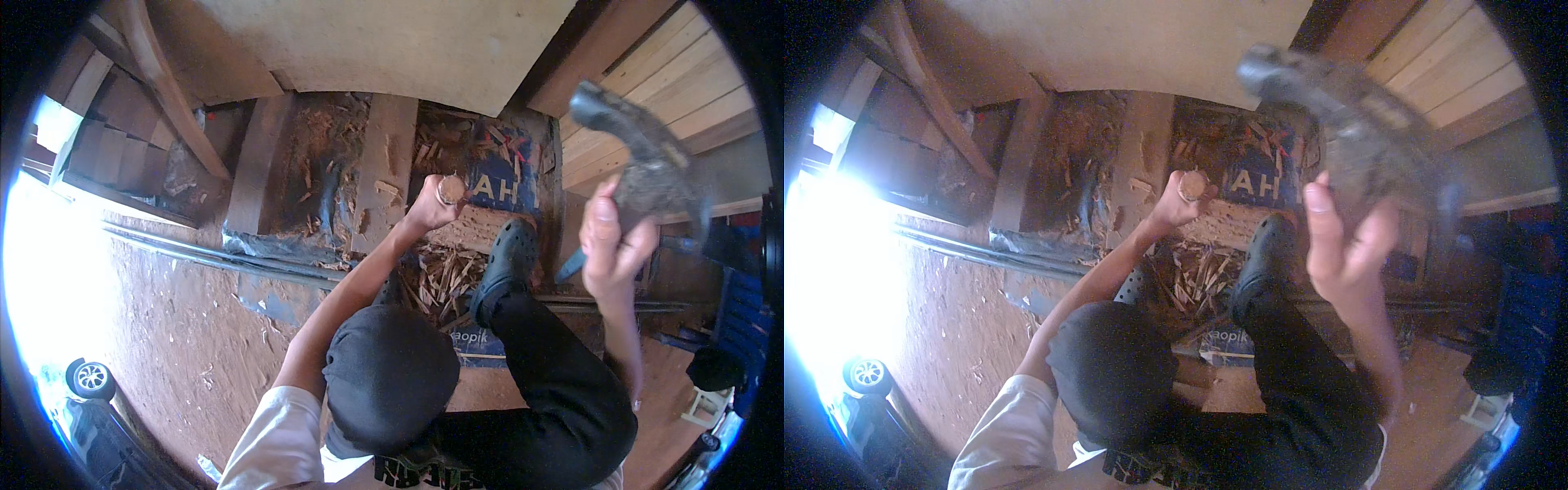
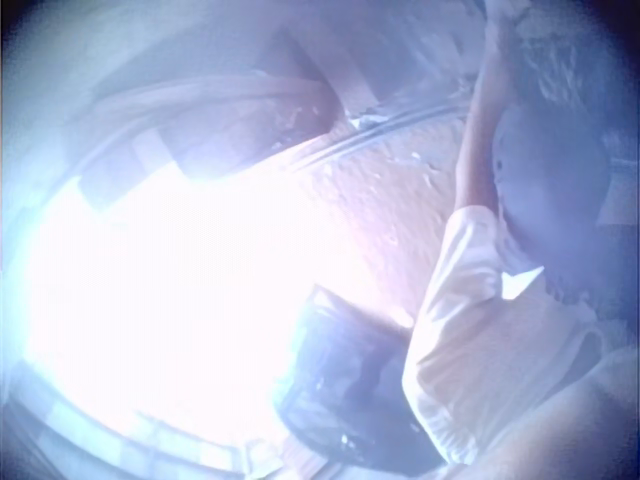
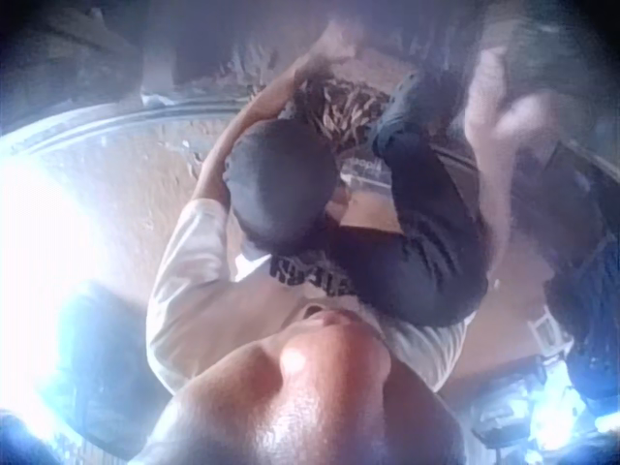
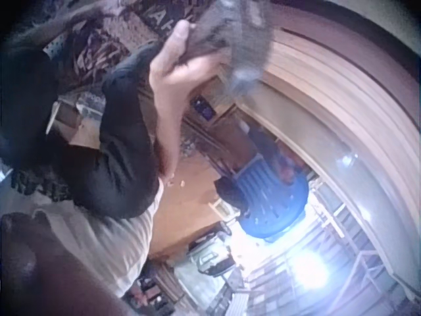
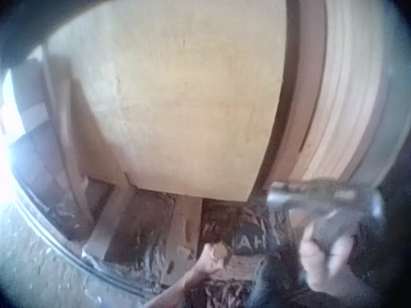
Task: The person sits on the floor and uses a hammer and chisel to carve a small piece of wood. They repeatedly strike the chisel to remove wood shavings, occasionally repositioning the wood piece.
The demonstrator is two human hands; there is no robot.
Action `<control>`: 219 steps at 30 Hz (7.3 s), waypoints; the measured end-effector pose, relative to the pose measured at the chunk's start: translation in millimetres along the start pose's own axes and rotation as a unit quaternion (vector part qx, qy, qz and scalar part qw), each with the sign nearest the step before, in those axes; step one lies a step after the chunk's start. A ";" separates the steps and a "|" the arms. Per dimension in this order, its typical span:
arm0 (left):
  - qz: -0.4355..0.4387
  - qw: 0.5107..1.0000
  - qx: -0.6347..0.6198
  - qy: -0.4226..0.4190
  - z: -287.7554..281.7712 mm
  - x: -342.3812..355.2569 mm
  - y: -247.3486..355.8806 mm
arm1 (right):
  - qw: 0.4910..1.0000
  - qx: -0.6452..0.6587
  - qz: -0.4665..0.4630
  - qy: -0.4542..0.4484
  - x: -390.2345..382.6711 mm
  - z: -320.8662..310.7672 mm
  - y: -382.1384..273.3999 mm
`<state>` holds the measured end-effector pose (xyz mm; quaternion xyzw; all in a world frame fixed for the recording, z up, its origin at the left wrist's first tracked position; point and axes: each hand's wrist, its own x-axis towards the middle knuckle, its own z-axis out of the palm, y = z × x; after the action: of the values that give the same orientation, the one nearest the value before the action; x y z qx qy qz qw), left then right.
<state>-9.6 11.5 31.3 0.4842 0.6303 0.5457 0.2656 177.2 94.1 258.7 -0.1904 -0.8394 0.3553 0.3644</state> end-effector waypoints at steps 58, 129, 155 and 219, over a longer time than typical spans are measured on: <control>-0.007 0.995 -0.102 -0.001 6.9 10.5 -0.3 | 0.951 -0.072 0.143 -0.264 -33.6 51.3 84.2; -0.005 0.997 -0.079 0.008 11.0 5.2 0.3 | 0.915 -0.108 0.229 -0.315 -20.2 32.2 44.0; -0.119 0.982 0.017 0.144 -8.5 79.2 -75.5 | 0.896 -0.137 0.292 -0.304 -137.5 83.2 168.1; -0.067 0.973 -0.068 0.210 20.3 -33.8 -17.6 | 0.996 0.062 -0.015 -0.061 -48.8 21.7 49.4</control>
<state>15.4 -9.0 2.9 0.2965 0.6643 0.6576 0.1959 196.3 89.2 188.7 -0.1325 -0.8391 0.4123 0.3291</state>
